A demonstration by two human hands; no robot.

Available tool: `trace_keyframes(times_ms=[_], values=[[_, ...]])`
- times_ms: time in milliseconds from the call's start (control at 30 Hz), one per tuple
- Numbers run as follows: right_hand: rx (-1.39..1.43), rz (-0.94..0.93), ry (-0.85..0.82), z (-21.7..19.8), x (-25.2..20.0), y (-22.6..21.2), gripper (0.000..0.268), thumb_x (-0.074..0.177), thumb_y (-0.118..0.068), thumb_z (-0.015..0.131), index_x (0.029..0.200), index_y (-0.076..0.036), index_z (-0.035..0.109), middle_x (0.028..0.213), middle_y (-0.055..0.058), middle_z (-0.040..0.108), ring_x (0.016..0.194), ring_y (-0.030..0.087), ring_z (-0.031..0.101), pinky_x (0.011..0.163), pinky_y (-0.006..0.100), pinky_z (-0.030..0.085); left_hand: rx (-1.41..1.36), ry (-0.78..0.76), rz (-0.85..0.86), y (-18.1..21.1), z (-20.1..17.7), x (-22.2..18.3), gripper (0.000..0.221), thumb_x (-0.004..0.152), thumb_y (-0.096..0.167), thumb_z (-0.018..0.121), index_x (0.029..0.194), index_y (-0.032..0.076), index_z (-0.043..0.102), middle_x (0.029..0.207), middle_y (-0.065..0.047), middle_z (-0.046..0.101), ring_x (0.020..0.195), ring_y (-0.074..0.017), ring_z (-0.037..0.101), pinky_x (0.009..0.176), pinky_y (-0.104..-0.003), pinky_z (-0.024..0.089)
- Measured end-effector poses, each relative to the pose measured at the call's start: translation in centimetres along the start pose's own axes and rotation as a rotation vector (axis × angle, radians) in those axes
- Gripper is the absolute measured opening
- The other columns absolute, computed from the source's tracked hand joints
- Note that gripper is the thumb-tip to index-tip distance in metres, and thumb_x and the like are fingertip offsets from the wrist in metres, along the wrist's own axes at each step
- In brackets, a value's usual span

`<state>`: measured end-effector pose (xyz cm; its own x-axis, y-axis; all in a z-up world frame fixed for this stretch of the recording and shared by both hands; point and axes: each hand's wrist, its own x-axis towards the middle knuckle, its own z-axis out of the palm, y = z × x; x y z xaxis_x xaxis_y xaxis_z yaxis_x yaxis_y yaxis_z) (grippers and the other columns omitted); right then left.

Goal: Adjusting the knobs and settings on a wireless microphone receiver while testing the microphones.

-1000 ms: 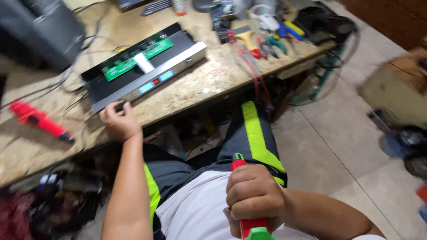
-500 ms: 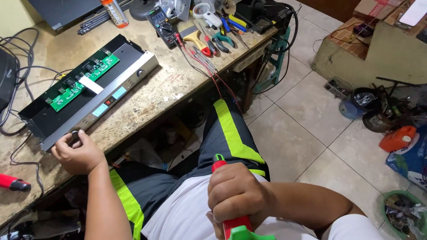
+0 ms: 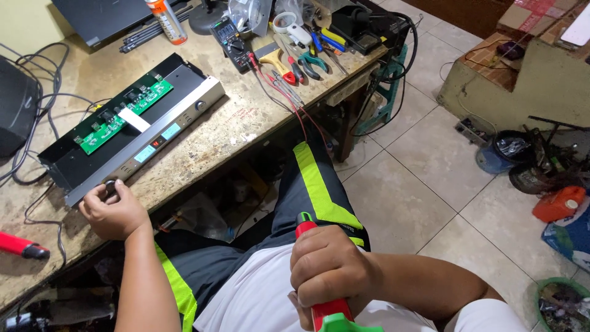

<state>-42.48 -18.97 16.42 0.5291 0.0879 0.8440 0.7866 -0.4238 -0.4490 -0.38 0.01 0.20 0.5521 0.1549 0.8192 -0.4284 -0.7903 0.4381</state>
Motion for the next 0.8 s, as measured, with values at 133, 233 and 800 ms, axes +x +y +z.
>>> trace_keyframes(times_ms=[133,233,800], values=[[0.071,-0.032,0.003,0.6,1.8,-0.1,0.014,0.094,-0.014,0.066,0.089,-0.006,0.056,0.076,0.007,0.06,0.059,0.023,0.059,0.058,0.037,0.054,-0.041,-0.02,-0.04,-0.1,0.4,-0.1,0.025,0.082,0.017,0.09,0.098,0.015,0.071,0.106,-0.008,0.073,0.066,-0.0243,0.077,0.051,-0.044,0.053],[0.161,-0.029,-0.023,1.7,2.8,0.6,0.013,0.094,-0.005,0.064,0.084,-0.004,0.055,0.073,0.007,0.057,0.054,0.025,0.053,0.053,0.037,0.048,-0.054,-0.079,-0.147,0.0,0.4,0.1,0.022,0.082,0.017,0.084,0.098,0.019,0.07,0.108,-0.004,0.07,0.068,-0.0195,0.078,0.053,-0.042,0.052],[0.273,-0.132,-0.228,6.2,5.1,2.7,0.011,0.091,-0.004,0.064,0.083,-0.005,0.056,0.072,0.008,0.056,0.055,0.025,0.052,0.054,0.036,0.049,0.032,-0.071,-0.234,0.4,0.7,-0.2,0.023,0.079,0.028,0.086,0.091,0.027,0.066,0.095,0.006,0.069,0.073,-0.022,0.072,0.051,-0.046,0.052]])
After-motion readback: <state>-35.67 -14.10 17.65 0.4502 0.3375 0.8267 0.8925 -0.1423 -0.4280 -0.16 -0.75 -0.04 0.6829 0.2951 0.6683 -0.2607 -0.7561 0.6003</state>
